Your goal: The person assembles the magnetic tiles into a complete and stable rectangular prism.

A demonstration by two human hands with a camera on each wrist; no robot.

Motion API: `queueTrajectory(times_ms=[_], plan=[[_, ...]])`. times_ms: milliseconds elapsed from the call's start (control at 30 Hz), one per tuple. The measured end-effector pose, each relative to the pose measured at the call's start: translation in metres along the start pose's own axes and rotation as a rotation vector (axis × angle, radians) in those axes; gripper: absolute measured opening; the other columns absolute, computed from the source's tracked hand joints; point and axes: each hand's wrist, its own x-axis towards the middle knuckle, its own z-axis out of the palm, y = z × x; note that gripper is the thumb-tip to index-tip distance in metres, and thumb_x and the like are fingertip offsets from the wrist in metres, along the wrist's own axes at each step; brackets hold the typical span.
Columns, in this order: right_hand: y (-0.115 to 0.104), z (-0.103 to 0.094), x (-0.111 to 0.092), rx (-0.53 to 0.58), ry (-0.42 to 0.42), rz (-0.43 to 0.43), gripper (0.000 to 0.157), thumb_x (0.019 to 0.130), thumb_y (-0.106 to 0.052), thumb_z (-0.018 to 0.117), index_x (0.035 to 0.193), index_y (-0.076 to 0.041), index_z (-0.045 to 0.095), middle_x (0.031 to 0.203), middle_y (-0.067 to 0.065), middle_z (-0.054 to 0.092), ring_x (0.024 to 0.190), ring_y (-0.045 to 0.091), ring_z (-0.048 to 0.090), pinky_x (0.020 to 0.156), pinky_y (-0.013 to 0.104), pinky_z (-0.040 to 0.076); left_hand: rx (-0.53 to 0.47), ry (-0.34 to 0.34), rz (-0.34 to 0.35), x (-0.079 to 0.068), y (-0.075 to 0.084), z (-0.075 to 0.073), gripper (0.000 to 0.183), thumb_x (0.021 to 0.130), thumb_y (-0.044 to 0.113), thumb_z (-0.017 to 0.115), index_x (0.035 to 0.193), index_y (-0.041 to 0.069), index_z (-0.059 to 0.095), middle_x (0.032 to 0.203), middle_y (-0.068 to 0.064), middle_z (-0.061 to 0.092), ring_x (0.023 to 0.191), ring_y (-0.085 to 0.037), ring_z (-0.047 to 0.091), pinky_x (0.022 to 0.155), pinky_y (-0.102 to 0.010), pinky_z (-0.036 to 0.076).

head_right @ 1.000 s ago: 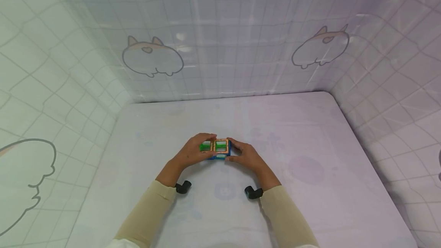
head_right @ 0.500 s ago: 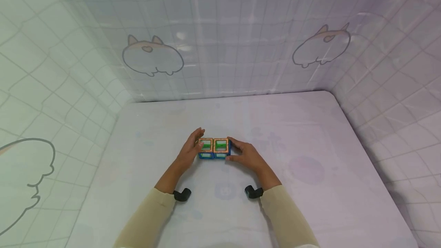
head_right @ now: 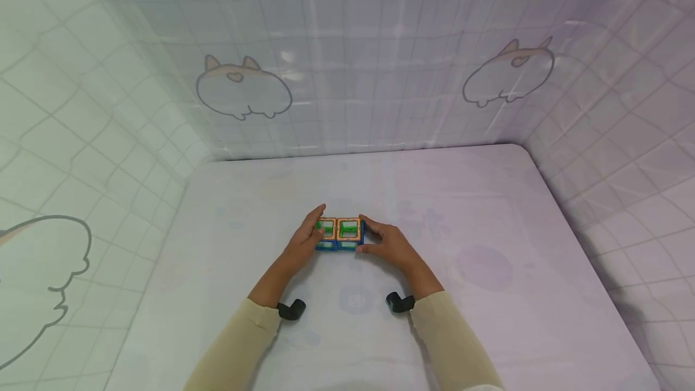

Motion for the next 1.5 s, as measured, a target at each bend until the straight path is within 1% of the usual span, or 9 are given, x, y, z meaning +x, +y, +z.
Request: queueTrajectory(times_ms=[233,433,567,767,967,1033,1100,1233,1500], plan=[[-0.0031,-0.0015,-0.0014,-0.020,0.000,0.003,0.088,0.078,-0.046,0.081,0.154,-0.031,0.038,0.151,0.006,0.046,0.142,0.026,0.041,0.118,0.049,0.032,0.024,0.005,-0.012,0.0001,0.0021,0.0022,0.058,0.108,0.015,0.036,0.161,0.013,0.013,0.167,-0.007,0.011,0.154,-0.018,0.006,0.125,-0.047,0.010],[-0.0063,-0.0011,-0.0039,-0.038,-0.007,0.009,0.090,0.079,-0.049,0.079,0.155,-0.031,0.034,0.153,0.007,0.043,0.143,0.028,0.039,0.119,0.051,0.030,0.024,0.022,-0.018,-0.0004,0.0036,0.0031,0.059,0.107,0.014,0.037,0.161,0.010,0.013,0.167,-0.007,0.010,0.154,-0.020,0.007,0.125,-0.048,0.011],[-0.0073,-0.0006,-0.0049,-0.062,-0.012,0.003,0.091,0.080,-0.051,0.078,0.156,-0.031,0.032,0.155,0.009,0.041,0.144,0.030,0.038,0.119,0.052,0.030,-0.002,0.043,-0.027,-0.0017,0.0028,0.0035,0.061,0.107,0.016,0.040,0.161,0.009,0.011,0.167,-0.004,0.010,0.154,-0.020,0.006,0.125,-0.048,0.010],[-0.0034,0.0002,-0.0027,-0.082,-0.020,-0.007,0.093,0.082,-0.045,0.080,0.157,-0.027,0.030,0.158,0.008,0.037,0.144,0.028,0.037,0.119,0.050,0.029,-0.091,0.086,-0.107,-0.0044,-0.0006,0.0040,0.067,0.106,0.025,0.046,0.161,0.016,0.009,0.166,0.001,0.014,0.153,-0.019,0.013,0.125,-0.048,0.012],[-0.0020,-0.0009,-0.0025,-0.126,-0.023,0.000,0.087,0.085,-0.032,0.081,0.157,-0.026,0.033,0.157,0.009,0.040,0.143,0.029,0.040,0.118,0.051,0.032,-0.122,0.090,-0.166,-0.0055,-0.0052,0.0043,0.070,0.105,0.035,0.048,0.162,0.020,0.009,0.166,0.003,0.016,0.153,-0.018,0.010,0.125,-0.048,0.009],[-0.0024,-0.0008,-0.0017,-0.149,-0.020,-0.017,0.084,0.086,-0.028,0.080,0.157,-0.023,0.034,0.156,0.010,0.042,0.140,0.030,0.044,0.116,0.050,0.036,-0.109,0.087,-0.183,-0.0047,-0.0051,0.0040,0.075,0.103,0.041,0.051,0.162,0.023,0.009,0.166,0.004,0.017,0.153,-0.018,0.010,0.125,-0.049,0.009],[-0.0029,-0.0007,-0.0006,-0.166,-0.010,-0.036,0.081,0.086,-0.024,0.079,0.155,-0.015,0.037,0.154,0.013,0.044,0.136,0.031,0.049,0.114,0.049,0.039,-0.087,0.085,-0.196,-0.0036,-0.0051,0.0039,0.081,0.099,0.047,0.056,0.161,0.027,0.008,0.166,0.005,0.018,0.153,-0.019,0.012,0.125,-0.050,0.011],[-0.0028,0.0000,0.0008,-0.195,0.007,-0.046,0.076,0.086,-0.021,0.079,0.150,-0.002,0.042,0.149,0.017,0.048,0.134,0.033,0.050,0.112,0.048,0.042,-0.040,0.081,-0.219,-0.0024,-0.0043,0.0045,0.091,0.092,0.053,0.064,0.160,0.033,0.008,0.165,0.006,0.021,0.152,-0.019,0.017,0.124,-0.051,0.015],[-0.0032,-0.0003,-0.0033,-0.184,0.018,-0.039,0.073,0.086,-0.021,0.078,0.148,-0.002,0.045,0.146,0.017,0.052,0.131,0.033,0.053,0.110,0.049,0.044,-0.046,0.068,-0.211,-0.0029,-0.0049,0.0067,0.094,0.091,0.051,0.066,0.161,0.029,0.008,0.163,0.004,0.026,0.150,-0.021,0.024,0.123,-0.053,0.019]])
